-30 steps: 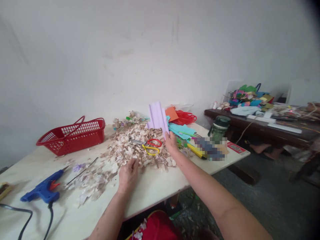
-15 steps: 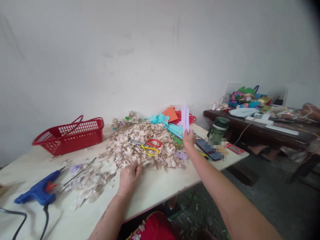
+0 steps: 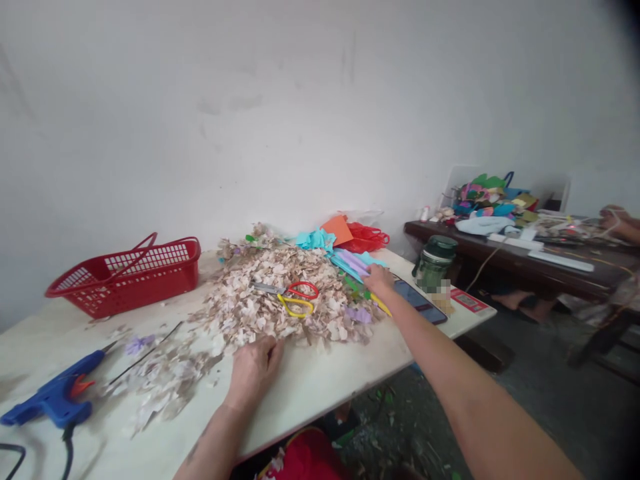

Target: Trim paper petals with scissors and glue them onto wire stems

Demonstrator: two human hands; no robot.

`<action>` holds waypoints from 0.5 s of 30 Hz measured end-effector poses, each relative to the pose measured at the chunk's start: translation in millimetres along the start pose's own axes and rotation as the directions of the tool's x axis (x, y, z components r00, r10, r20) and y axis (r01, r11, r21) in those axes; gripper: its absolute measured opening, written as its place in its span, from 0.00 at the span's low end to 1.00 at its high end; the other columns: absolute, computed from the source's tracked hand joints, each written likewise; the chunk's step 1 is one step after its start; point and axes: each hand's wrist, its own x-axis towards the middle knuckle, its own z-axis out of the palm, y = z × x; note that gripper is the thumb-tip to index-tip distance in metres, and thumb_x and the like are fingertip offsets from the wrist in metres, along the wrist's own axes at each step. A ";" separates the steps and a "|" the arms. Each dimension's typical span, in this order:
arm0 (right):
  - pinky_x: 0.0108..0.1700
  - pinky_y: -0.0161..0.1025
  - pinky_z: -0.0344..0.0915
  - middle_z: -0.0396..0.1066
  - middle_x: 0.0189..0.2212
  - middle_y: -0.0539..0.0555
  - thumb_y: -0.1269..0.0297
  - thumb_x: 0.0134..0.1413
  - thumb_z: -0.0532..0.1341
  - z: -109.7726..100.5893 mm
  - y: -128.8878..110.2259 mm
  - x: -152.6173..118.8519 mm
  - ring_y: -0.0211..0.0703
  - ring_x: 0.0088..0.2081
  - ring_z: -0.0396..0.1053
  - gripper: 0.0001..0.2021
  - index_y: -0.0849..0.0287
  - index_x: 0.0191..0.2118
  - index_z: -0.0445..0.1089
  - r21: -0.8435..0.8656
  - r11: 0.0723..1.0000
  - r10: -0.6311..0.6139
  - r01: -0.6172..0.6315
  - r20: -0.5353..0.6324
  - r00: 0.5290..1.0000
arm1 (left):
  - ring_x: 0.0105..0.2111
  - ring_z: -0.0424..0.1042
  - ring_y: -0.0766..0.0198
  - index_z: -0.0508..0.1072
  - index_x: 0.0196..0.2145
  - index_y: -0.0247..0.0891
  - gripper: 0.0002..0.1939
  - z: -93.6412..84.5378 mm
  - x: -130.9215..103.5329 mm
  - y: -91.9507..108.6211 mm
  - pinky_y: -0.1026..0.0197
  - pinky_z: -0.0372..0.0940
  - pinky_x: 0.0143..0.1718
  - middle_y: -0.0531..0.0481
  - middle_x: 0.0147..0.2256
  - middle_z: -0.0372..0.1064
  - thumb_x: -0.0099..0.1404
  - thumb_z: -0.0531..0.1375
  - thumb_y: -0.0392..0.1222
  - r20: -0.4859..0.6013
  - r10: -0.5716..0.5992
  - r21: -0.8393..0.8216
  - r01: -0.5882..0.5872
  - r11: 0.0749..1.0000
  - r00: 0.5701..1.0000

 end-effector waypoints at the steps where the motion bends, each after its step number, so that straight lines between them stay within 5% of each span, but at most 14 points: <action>1: 0.48 0.44 0.55 0.67 0.44 0.60 0.54 0.41 0.62 0.9 -1.9 3.3 0.53 0.48 0.61 0.23 0.59 0.45 0.67 -0.005 0.999 -0.045 0.045 0.014 0.999 | 0.21 0.64 0.67 0.60 0.18 0.38 0.20 0.1 -0.4 0.3 0.64 0.49 0.25 0.51 0.19 0.63 0.63 0.44 0.48 0.007 0.014 0.009 -0.014 1.000 1.000; 5: 0.50 0.48 0.52 0.65 0.47 0.62 0.45 0.38 0.60 4.5 -9.8 23.9 0.55 0.49 0.60 0.31 0.59 0.47 0.65 0.118 0.980 -0.167 0.160 0.043 0.985 | 0.21 0.65 0.66 0.60 0.18 0.38 0.19 -0.1 -1.9 2.0 0.64 0.50 0.24 0.51 0.18 0.63 0.63 0.45 0.46 0.026 0.055 0.027 -0.055 0.998 0.998; 9: 0.47 0.45 0.56 0.69 0.42 0.59 0.52 0.38 0.62 12.4 -13.6 54.1 0.52 0.45 0.64 0.21 0.59 0.39 0.69 0.502 0.863 -0.108 0.060 0.068 0.992 | 0.19 0.64 0.68 0.60 0.18 0.38 0.17 -0.6 -2.8 4.2 0.65 0.51 0.23 0.52 0.18 0.62 0.63 0.47 0.43 -0.005 0.145 0.040 -0.145 0.989 0.989; 15: 0.40 0.38 0.62 0.71 0.38 0.55 0.58 0.42 0.58 31.3 -29.4 102.7 0.43 0.38 0.68 0.16 0.61 0.37 0.70 0.754 0.657 -0.074 0.002 0.061 0.995 | 0.18 0.63 0.68 0.59 0.18 0.39 0.13 -1.4 -3.6 8.0 0.66 0.53 0.20 0.52 0.17 0.60 0.60 0.51 0.39 -0.089 0.328 0.144 -0.314 0.939 0.941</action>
